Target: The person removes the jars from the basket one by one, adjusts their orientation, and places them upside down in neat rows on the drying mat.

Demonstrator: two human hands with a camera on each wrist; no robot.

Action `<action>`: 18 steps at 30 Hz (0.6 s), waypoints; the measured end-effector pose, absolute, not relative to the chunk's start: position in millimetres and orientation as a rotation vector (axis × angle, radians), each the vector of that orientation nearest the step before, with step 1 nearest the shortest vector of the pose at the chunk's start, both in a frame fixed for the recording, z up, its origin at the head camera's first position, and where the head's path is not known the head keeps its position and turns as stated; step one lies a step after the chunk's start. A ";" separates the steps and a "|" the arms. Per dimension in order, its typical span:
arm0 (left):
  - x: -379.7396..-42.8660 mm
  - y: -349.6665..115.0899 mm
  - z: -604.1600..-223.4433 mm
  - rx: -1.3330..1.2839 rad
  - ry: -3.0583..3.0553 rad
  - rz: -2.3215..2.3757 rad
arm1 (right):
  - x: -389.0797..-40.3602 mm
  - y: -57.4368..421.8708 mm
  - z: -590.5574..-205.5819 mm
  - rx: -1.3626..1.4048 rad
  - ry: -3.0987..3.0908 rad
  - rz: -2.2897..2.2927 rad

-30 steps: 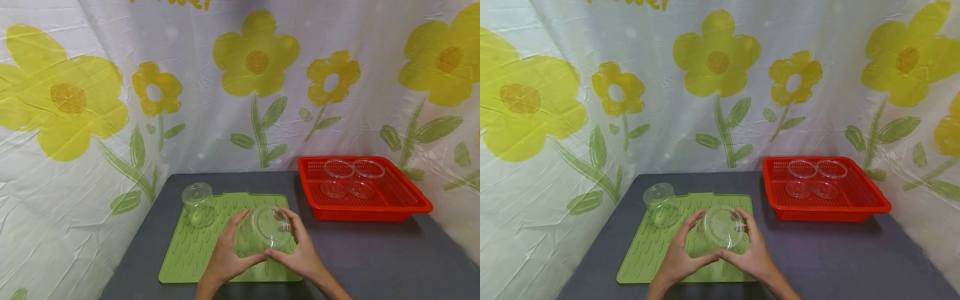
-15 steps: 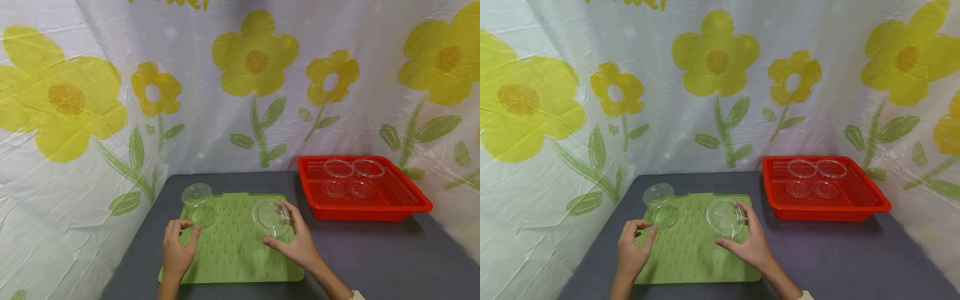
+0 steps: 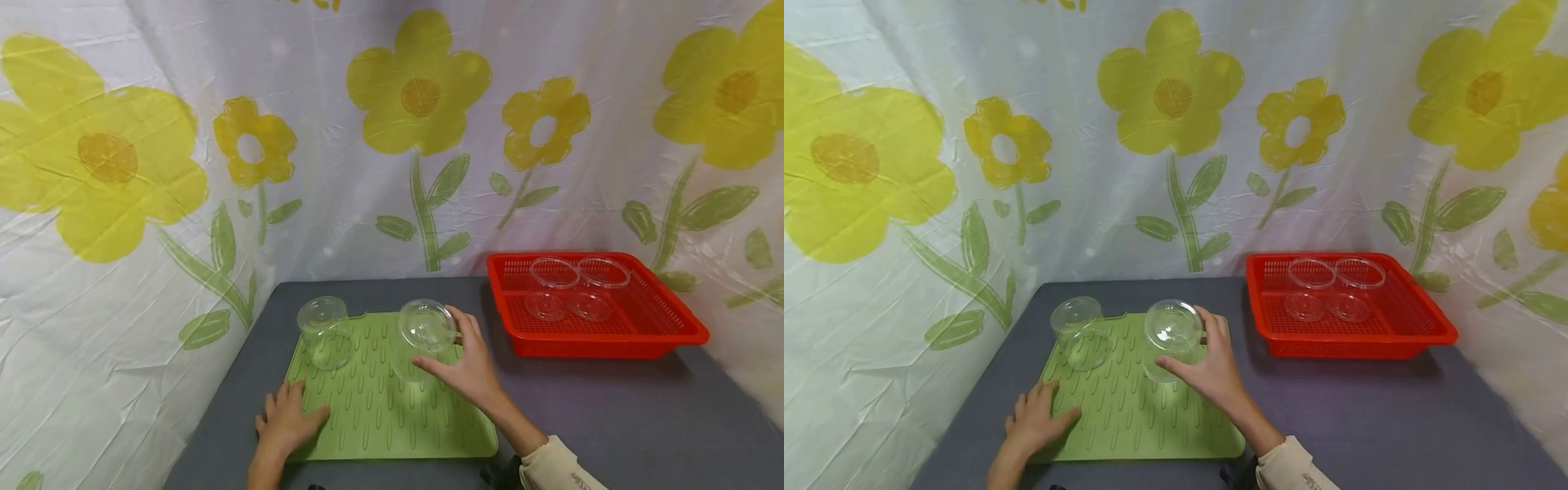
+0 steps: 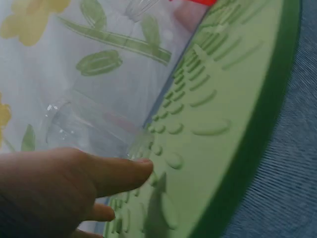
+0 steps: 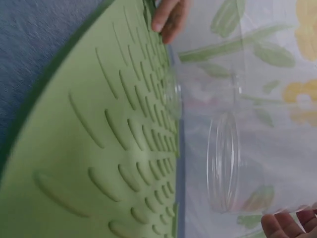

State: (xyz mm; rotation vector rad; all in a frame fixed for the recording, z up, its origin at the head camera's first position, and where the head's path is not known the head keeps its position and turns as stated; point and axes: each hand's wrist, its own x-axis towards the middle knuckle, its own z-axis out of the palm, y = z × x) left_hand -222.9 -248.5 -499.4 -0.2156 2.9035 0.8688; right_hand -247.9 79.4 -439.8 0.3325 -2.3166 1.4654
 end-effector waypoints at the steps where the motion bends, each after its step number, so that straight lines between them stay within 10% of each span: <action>1: -222.6 -248.8 -501.3 -0.224 2.891 0.863 | -251.9 76.4 -439.8 0.331 -2.321 1.469; 18: -220.0 -242.0 -502.1 -0.227 2.944 0.742 | -308.4 34.5 -455.5 0.340 -2.416 1.506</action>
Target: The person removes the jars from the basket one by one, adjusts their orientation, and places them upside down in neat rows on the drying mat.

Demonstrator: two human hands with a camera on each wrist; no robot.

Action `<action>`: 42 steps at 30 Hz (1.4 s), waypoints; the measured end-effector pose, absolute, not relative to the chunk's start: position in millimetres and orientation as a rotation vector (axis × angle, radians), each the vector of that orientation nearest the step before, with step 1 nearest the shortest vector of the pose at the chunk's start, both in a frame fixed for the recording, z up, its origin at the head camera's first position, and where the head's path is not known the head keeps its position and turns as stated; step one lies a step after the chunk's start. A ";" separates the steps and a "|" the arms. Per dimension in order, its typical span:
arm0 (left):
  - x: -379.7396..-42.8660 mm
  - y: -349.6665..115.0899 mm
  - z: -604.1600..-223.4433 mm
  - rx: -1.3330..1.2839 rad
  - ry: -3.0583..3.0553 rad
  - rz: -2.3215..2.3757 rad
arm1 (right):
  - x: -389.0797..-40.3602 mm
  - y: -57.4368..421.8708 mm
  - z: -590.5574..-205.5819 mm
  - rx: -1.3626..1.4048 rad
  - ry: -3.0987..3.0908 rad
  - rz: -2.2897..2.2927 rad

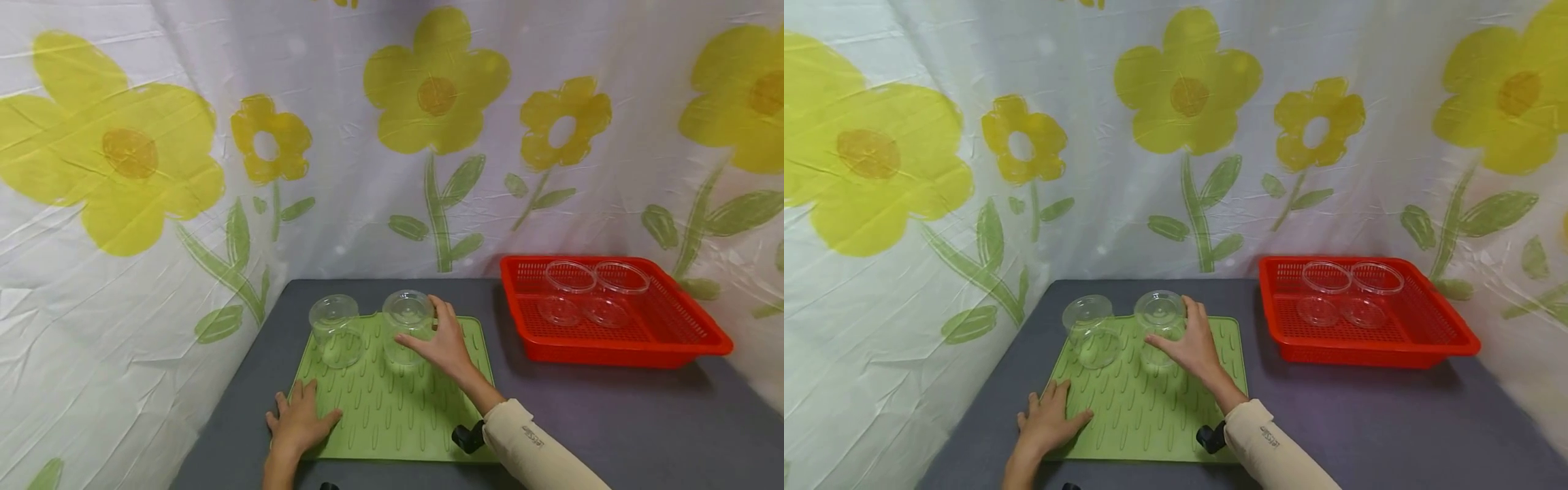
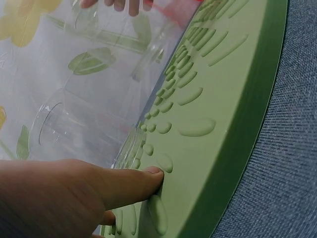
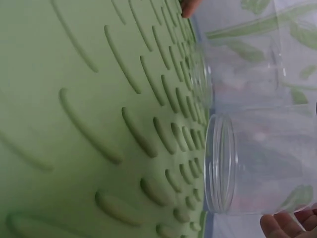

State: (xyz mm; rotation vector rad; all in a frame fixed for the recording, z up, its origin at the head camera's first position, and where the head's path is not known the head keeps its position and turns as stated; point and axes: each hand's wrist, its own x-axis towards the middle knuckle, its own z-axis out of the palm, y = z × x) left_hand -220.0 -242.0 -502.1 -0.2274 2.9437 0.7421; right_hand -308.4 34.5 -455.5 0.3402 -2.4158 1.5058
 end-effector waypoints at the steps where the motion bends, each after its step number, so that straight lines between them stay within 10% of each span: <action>1: -219.8 -241.6 -501.3 -0.227 2.947 0.734 | -310.0 32.7 -456.1 0.347 -2.415 1.513; 42: -218.9 -242.5 -504.8 -0.239 2.957 0.661 | -317.9 32.3 -465.1 0.360 -2.471 1.498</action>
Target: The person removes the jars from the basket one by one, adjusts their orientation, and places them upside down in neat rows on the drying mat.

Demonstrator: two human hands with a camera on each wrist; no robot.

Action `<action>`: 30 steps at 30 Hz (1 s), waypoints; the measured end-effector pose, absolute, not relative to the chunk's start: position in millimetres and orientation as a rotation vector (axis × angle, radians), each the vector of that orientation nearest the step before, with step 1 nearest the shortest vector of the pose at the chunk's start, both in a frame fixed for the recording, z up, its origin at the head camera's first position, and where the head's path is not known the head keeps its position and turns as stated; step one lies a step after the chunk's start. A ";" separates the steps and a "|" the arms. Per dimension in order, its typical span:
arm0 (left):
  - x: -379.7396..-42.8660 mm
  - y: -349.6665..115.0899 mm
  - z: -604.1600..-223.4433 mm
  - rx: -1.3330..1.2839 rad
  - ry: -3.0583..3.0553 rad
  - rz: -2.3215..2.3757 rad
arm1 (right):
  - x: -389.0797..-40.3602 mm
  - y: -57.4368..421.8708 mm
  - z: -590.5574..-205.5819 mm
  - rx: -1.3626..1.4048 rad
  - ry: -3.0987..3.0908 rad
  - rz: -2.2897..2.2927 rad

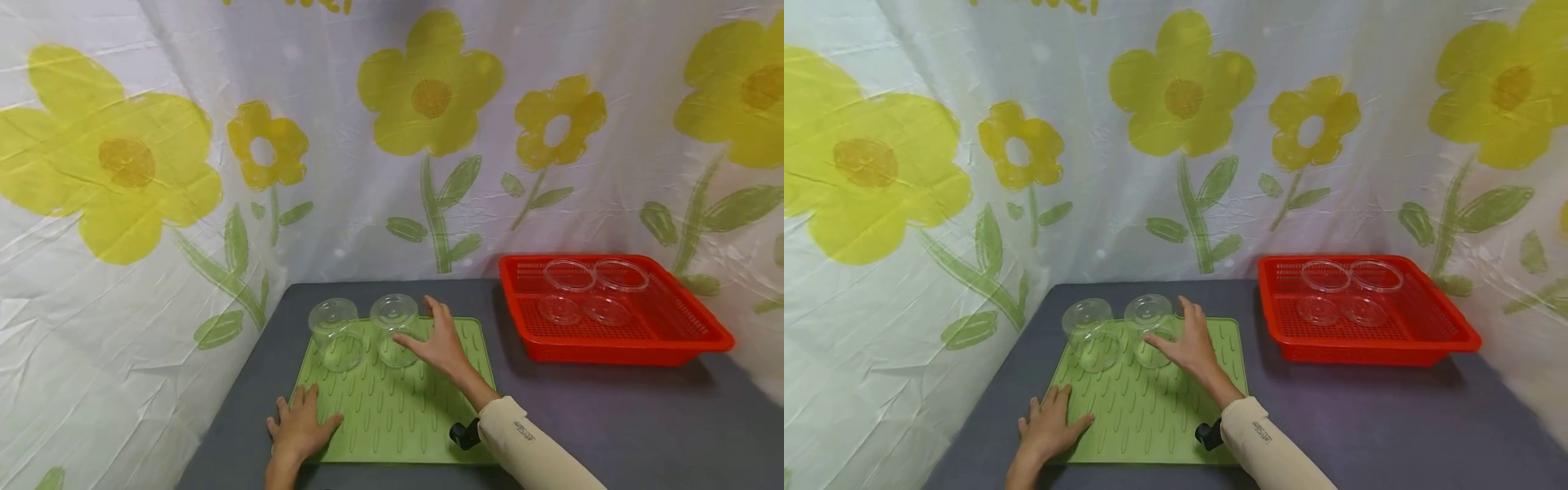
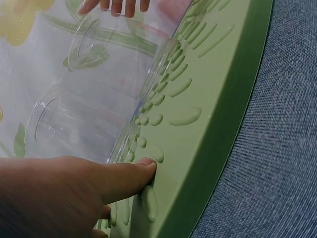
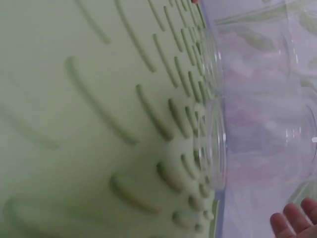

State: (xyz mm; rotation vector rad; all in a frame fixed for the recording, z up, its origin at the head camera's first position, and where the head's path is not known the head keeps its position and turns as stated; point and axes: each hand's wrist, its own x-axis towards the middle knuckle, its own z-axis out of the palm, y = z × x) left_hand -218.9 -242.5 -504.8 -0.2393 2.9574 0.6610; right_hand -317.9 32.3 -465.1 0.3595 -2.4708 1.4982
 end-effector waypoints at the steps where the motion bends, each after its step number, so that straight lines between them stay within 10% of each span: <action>1: -219.2 -242.6 -505.0 -0.237 2.956 0.654 | -316.7 35.3 -465.7 0.371 -2.447 1.501; 30: -222.7 -243.8 -506.7 -0.185 2.922 0.678 | -310.3 141.6 -456.9 0.444 -1.687 1.153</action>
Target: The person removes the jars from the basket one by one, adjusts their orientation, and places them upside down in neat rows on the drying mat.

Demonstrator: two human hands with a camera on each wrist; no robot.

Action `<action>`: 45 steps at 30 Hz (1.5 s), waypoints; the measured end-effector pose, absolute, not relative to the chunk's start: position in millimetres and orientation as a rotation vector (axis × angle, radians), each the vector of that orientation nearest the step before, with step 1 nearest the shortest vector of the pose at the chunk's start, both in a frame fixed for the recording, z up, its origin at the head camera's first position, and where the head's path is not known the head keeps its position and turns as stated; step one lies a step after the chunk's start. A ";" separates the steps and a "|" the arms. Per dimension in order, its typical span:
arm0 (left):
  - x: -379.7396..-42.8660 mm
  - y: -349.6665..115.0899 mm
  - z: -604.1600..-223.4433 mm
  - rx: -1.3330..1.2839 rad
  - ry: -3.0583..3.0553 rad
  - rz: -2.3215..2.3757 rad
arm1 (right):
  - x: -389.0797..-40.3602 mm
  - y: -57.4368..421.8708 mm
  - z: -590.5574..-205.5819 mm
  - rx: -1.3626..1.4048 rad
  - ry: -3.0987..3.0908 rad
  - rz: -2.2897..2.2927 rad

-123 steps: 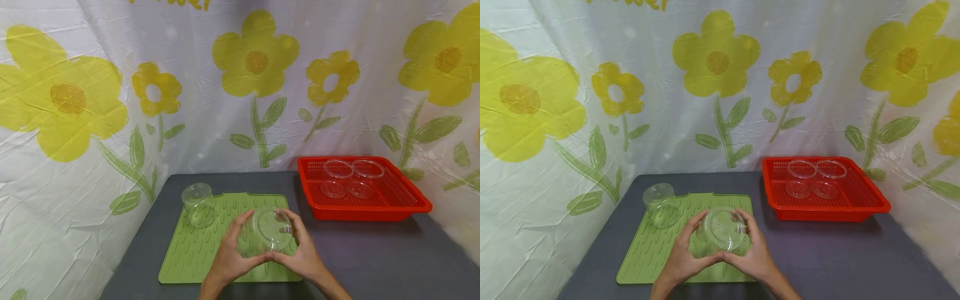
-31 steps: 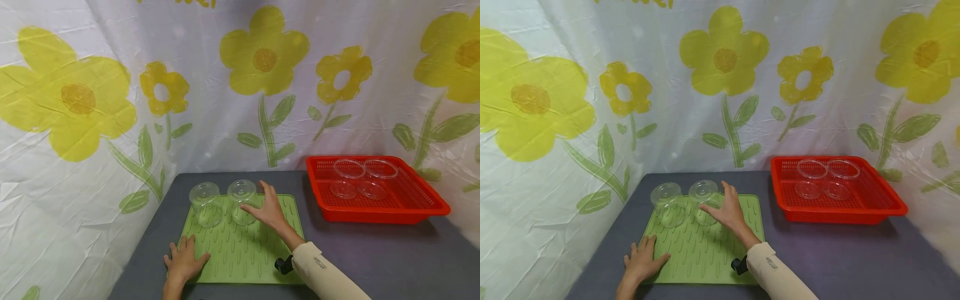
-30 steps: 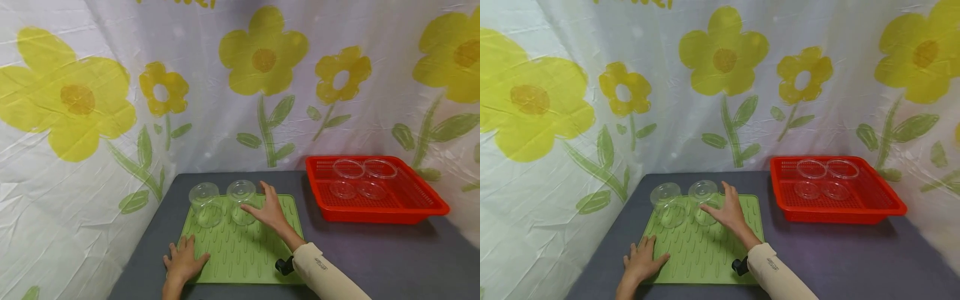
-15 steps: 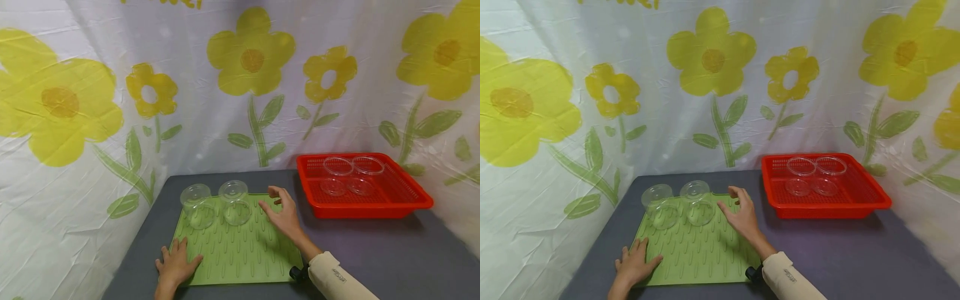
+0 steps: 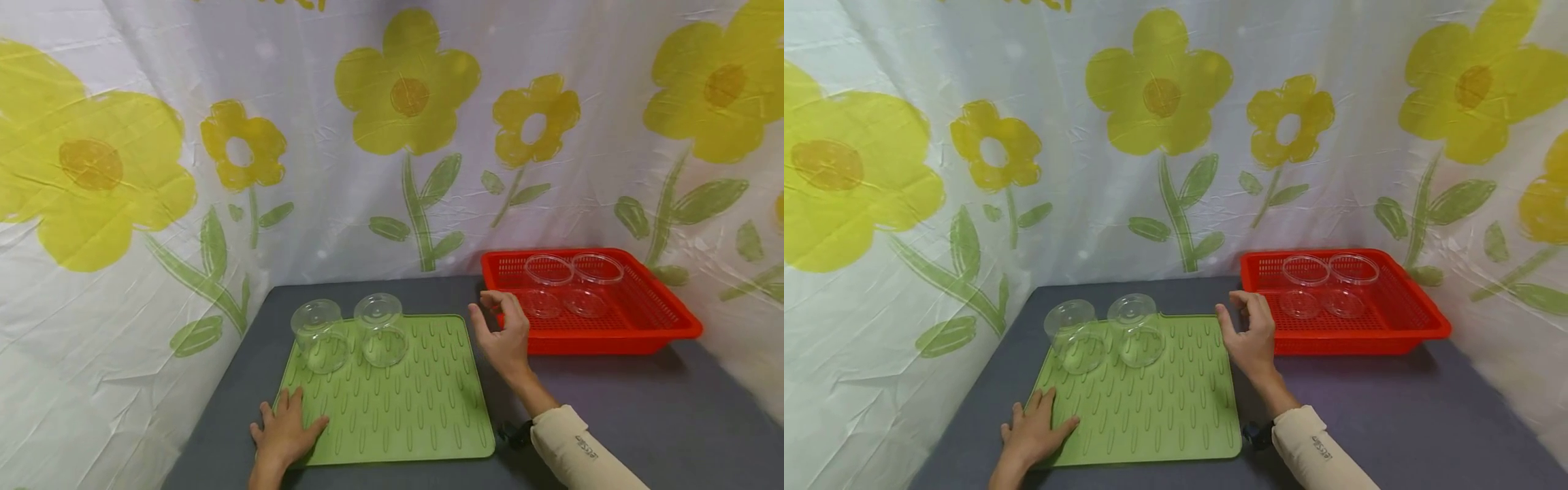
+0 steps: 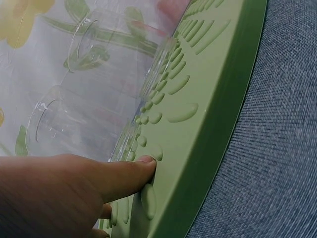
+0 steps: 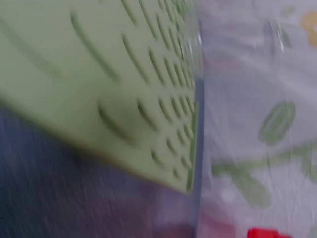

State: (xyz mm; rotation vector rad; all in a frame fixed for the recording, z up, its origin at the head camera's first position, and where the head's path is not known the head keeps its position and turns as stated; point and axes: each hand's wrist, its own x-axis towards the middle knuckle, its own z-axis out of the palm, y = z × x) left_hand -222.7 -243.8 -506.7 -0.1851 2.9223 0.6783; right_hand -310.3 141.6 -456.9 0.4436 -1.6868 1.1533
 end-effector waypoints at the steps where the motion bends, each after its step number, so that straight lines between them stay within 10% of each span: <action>1: -222.7 -243.8 -506.5 -0.179 2.929 0.675 | -311.8 146.8 -454.1 0.416 -1.677 1.150; 45: -226.0 -246.0 -506.4 -0.196 2.870 0.657 | -365.0 323.1 -405.3 -0.242 -2.860 0.787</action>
